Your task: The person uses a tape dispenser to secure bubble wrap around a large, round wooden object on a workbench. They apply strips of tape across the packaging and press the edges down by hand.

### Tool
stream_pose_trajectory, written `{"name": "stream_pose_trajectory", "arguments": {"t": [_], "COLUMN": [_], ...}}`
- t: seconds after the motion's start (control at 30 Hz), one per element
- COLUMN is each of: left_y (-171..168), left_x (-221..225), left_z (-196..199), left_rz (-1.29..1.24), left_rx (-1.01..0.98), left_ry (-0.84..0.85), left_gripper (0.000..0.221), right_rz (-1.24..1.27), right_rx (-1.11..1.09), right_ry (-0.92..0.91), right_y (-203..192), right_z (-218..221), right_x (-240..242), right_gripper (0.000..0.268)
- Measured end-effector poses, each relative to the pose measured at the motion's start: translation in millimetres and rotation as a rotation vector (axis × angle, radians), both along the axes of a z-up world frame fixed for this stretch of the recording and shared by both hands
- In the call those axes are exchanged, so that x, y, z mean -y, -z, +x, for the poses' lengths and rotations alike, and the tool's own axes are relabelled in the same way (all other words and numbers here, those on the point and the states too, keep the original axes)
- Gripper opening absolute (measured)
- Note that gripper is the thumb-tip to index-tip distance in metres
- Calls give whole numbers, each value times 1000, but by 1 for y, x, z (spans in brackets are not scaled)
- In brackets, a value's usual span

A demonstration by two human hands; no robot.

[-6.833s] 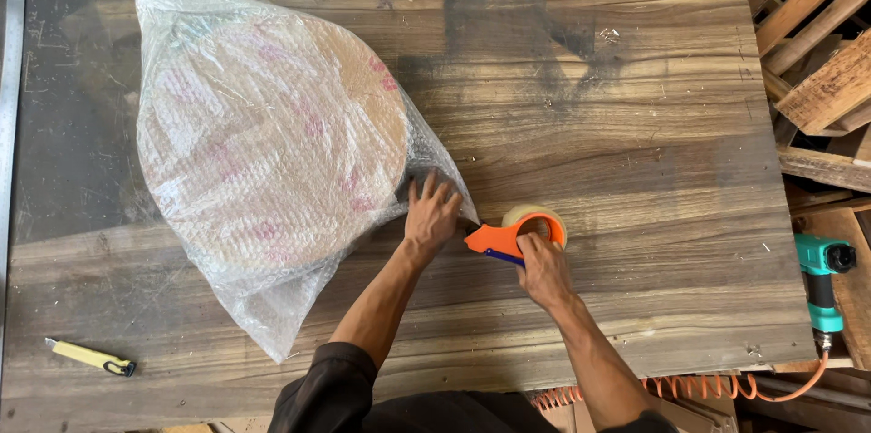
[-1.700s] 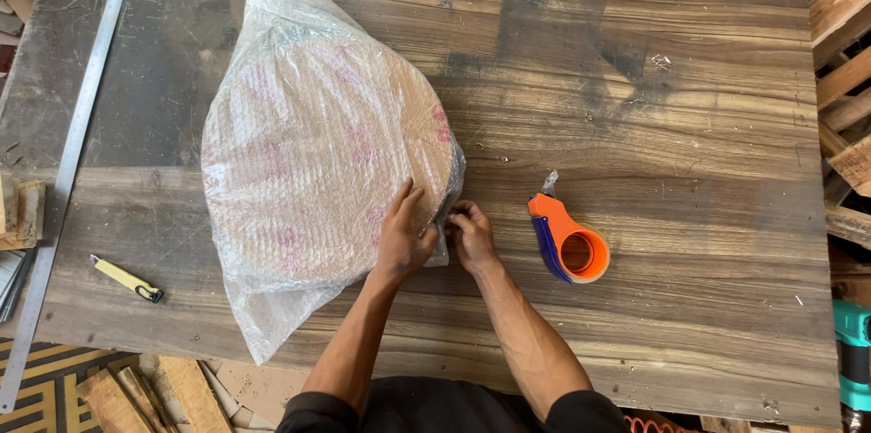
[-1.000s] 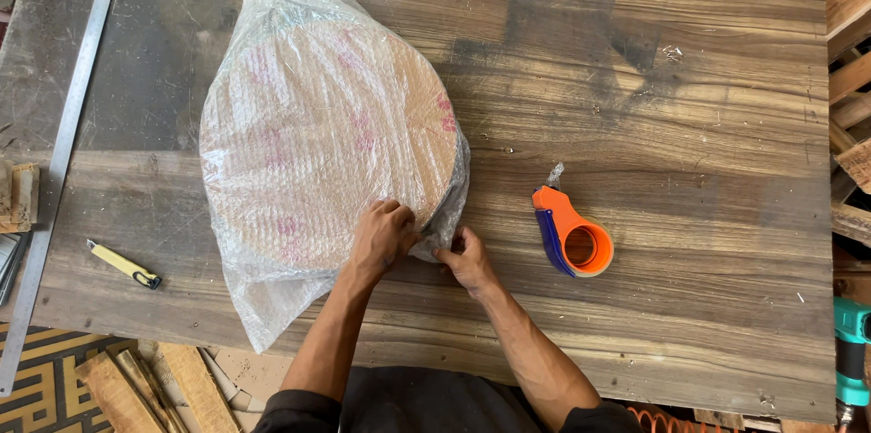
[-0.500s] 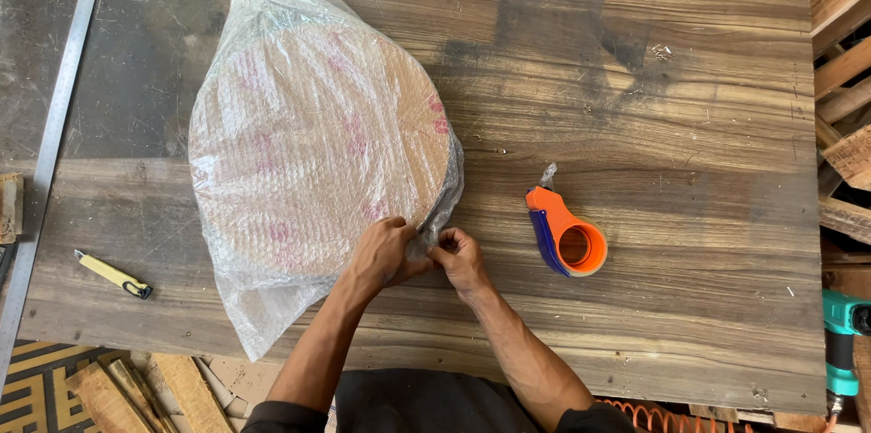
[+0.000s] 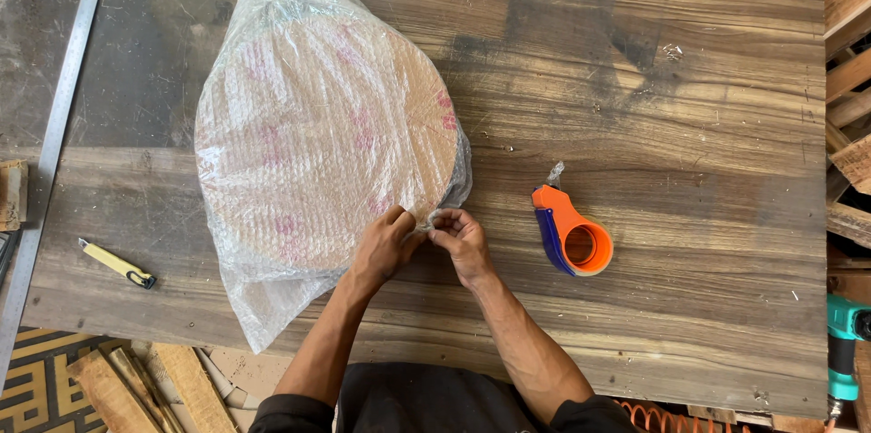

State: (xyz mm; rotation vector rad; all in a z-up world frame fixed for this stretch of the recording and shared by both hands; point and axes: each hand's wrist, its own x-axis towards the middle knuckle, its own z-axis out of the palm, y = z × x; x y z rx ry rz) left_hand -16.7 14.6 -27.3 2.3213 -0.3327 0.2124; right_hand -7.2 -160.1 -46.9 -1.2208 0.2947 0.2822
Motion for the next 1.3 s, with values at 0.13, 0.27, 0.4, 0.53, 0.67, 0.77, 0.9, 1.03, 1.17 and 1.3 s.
{"name": "stream_pose_trajectory", "arguments": {"t": [0.13,0.27,0.4,0.53,0.67,0.77,0.9,1.03,1.17,1.3], "left_y": [3,6,13,3,4,20,42,50,28,10], "left_x": [-8,-14,-16,-19,-13,-5,10,17,19,21], "left_z": [-1,-1,-1,-3,-3,-4,-4,-6,-8,-9], "left_rz": [-101,-188,-153,-152,-13,36,127,223,298,266], "left_rx": [-33,-76,-61,-120,-67,80,302,383,434,448], "left_ry": [22,89,110,167,146,113,-3,-74,-112,-170], "left_gripper": [20,6,15,22,14,10,15,14,11,14], "right_rz": [-261,-838,-1013,-1053,-1091,-1177,-1223,-1277,-1370,-1405], "right_rx": [197,598,766,711,783,917,989,1012,992,978], "right_ry": [-175,-336,-384,-353,-278,-212,-274,-309,-255,-269], "right_y": [-13,-3,-15,8,11,18,4,14,29,40], "right_z": [-4,-11,-24,-36,-40,-46,-48,-40,-28,-23], "right_x": [9,22,27,38,37,35,24,18,22,24], "right_gripper": [62,23,19,25,37,28,25,34,29,25]}}
